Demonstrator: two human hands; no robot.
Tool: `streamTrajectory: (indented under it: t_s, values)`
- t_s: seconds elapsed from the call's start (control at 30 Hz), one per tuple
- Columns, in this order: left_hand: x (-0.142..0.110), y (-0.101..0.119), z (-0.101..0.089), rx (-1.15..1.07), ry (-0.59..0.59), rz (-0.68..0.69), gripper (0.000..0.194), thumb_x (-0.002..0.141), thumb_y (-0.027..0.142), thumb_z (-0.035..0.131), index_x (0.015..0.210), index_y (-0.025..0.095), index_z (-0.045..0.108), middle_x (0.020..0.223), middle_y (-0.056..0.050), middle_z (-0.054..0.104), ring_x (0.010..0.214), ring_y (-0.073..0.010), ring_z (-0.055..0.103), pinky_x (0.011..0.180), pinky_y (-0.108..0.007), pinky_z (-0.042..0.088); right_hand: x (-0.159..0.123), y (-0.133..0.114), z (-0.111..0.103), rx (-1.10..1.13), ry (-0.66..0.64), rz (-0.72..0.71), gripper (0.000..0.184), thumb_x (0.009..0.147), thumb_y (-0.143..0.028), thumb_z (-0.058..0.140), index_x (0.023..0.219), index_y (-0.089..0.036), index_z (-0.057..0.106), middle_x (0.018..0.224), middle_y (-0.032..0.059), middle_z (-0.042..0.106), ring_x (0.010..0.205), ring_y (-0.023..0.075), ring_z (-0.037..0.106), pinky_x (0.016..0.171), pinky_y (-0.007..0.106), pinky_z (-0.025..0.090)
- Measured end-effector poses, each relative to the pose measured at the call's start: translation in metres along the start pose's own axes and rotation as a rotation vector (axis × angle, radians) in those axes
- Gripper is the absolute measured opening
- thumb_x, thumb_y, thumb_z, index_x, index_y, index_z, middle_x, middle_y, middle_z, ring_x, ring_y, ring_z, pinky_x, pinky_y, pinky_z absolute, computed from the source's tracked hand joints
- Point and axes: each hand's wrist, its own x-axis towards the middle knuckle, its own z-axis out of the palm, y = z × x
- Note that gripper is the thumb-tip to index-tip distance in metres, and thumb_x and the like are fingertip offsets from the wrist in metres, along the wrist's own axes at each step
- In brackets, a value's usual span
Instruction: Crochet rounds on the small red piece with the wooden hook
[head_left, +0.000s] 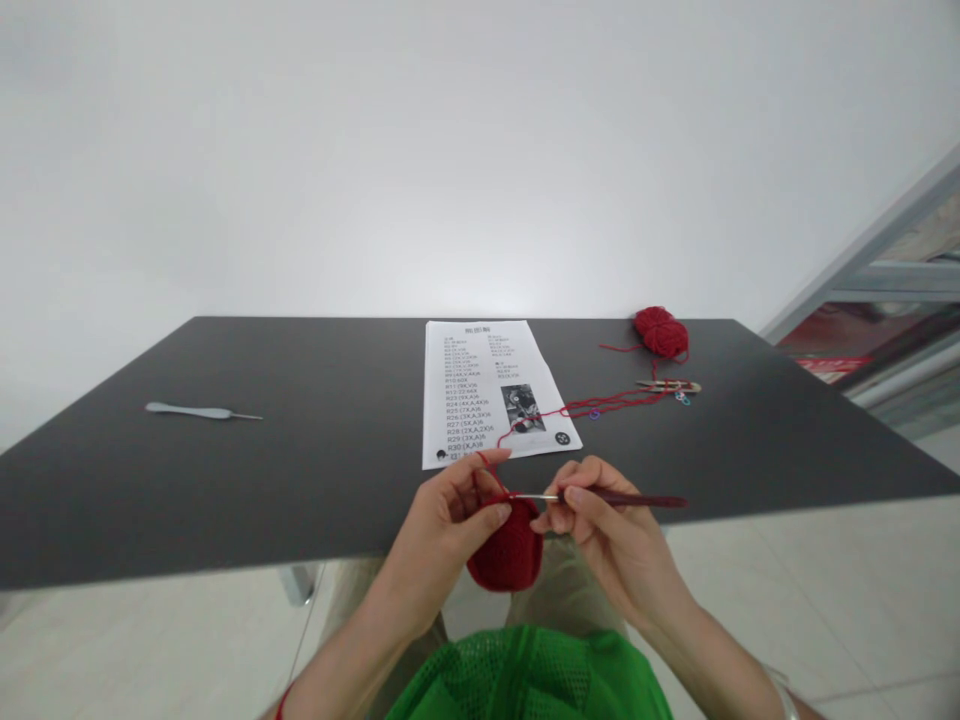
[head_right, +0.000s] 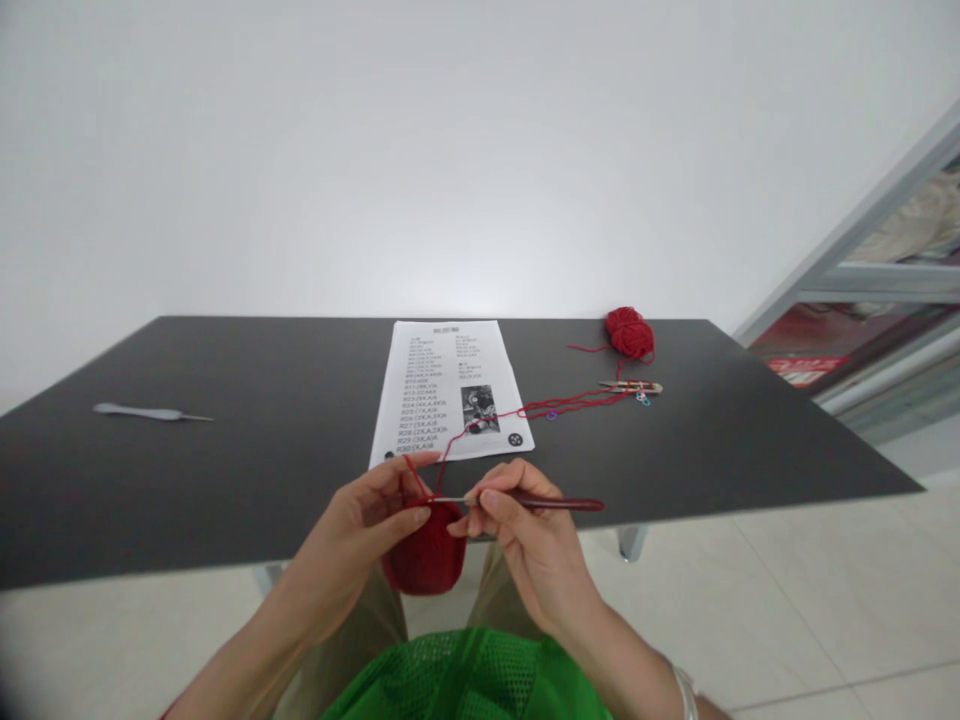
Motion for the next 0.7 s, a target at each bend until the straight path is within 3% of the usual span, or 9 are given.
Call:
streamTrajectory:
  t_s: [0.2,0.47,0.7]
  values:
    - [0.001,0.000,-0.001,0.080,-0.003,0.046,0.041,0.069,0.012,0.067,0.110,0.014,0.064,0.066,0.005,0.061,0.063,-0.0103,0.056,0.063,-0.023,0.042,-0.003,-0.007,-0.009,-0.328,-0.110,-0.211,0.006,0.081,-0.016,0.072,0.078,-0.021,0.070,0.078,-0.0008,0.065,0.064,0.0116,0.070,0.061,0.023,0.058]
    - [-0.001,0.003,0.000,0.140,-0.011,0.004,0.057,0.068,0.014,0.067,0.124,0.009,0.057,0.066,0.004,0.064,0.063,-0.0118,0.059,0.064,-0.025,0.045,-0.011,-0.007,-0.009,-0.718,-0.157,-0.492,0.016,0.083,-0.007,0.064,0.083,-0.023,0.067,0.079,0.0001,0.066,0.068,0.0122,0.066,0.060,0.022,0.055]
    - [-0.005,0.000,0.009,0.185,0.055,-0.014,0.058,0.068,0.017,0.068,0.124,0.007,0.058,0.064,0.003,0.064,0.062,-0.0132,0.058,0.062,-0.026,0.044,-0.022,0.004,-0.003,-1.101,-0.223,-0.759,0.020,0.085,-0.003,0.057,0.093,-0.021,0.061,0.084,0.0047,0.067,0.071,0.0139,0.066,0.059,0.022,0.054]
